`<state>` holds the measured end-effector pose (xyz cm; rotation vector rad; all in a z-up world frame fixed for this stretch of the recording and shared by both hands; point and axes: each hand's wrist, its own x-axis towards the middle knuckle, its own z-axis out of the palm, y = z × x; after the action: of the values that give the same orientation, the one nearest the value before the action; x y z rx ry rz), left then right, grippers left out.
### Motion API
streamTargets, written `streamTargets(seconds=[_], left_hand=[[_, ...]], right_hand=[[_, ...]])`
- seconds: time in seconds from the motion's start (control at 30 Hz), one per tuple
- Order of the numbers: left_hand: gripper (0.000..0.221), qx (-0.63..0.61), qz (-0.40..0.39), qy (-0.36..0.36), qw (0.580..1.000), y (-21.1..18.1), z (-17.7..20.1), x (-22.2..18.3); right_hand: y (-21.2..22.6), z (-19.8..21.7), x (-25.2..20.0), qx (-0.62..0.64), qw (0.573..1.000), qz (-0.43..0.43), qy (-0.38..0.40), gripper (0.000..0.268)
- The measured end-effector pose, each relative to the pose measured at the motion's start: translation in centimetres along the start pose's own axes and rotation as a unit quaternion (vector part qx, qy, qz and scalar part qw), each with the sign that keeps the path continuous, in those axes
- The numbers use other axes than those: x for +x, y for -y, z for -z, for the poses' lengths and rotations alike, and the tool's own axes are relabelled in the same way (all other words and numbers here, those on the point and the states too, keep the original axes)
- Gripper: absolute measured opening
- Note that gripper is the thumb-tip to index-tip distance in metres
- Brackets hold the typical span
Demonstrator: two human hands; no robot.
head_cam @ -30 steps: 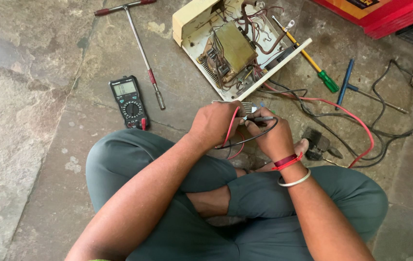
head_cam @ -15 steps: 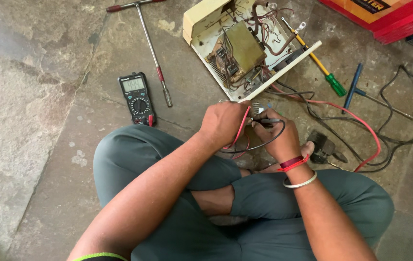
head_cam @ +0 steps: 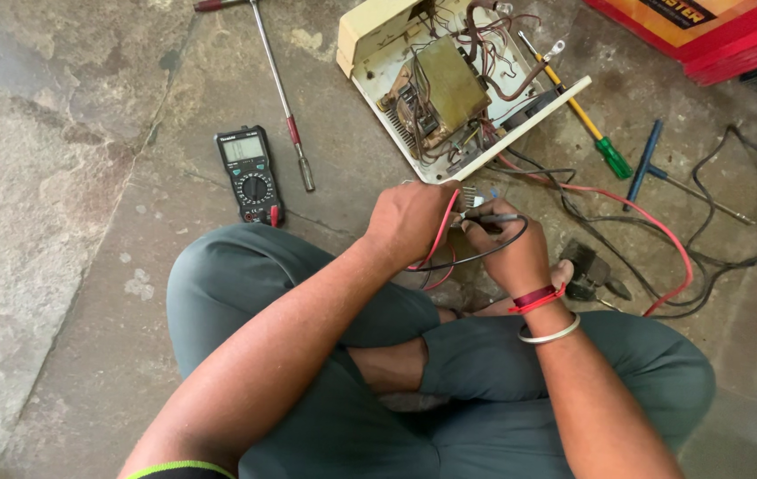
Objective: The person tests components on a circuit board within an open inverter casing using a digital multimeter. They touch different points on the board with the probes and observe the readings on the multimeter screen.
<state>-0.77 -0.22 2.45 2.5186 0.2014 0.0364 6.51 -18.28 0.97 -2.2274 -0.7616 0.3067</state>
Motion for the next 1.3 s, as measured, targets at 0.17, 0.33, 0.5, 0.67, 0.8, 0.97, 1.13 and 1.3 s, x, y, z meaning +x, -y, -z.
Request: streamTargets(seconds=[0.17, 0.33, 0.5, 0.67, 0.8, 0.97, 1.13, 1.3], left_hand=[[0.016, -0.001, -0.012, -0.015, 1.000, 0.32, -0.35, -0.05], [0.016, -0.002, -0.012, -0.020, 1.000, 0.32, -0.41, -0.15], [0.016, -0.003, -0.005, -0.009, 1.000, 0.13, -0.15, -0.11], [0.016, -0.005, 0.003, 0.001, 1.000, -0.04, 0.00, -0.05], [0.016, 0.002, -0.005, -0.008, 1.000, 0.06, -0.02, -0.13], [0.015, 0.005, -0.005, -0.014, 1.000, 0.11, -0.31, -0.08], [0.016, 0.009, -0.001, -0.008, 1.000, 0.16, -0.41, -0.01], [0.016, 0.013, -0.004, -0.002, 1.000, 0.17, -0.39, 0.02]], right_hand=[[-0.04, 0.05, 0.11, -0.015, 1.000, 0.008, -0.005, 0.014], [0.18, -0.06, 0.06, -0.022, 1.000, -0.007, -0.007, 0.014], [0.14, -0.02, 0.04, -0.006, 1.000, 0.003, -0.009, 0.014], [0.08, -0.14, 0.07, 0.000, 1.000, -0.011, -0.004, 0.014], [0.11, -0.13, 0.02, -0.023, 1.000, -0.014, -0.007, 0.016], [0.12, -0.21, -0.11, -0.035, 0.999, 0.012, -0.012, 0.017], [0.07, -0.17, 0.04, -0.053, 0.999, 0.006, -0.007, 0.017], [0.22, -0.08, 0.00, -0.050, 0.999, 0.011, -0.007, 0.016]])
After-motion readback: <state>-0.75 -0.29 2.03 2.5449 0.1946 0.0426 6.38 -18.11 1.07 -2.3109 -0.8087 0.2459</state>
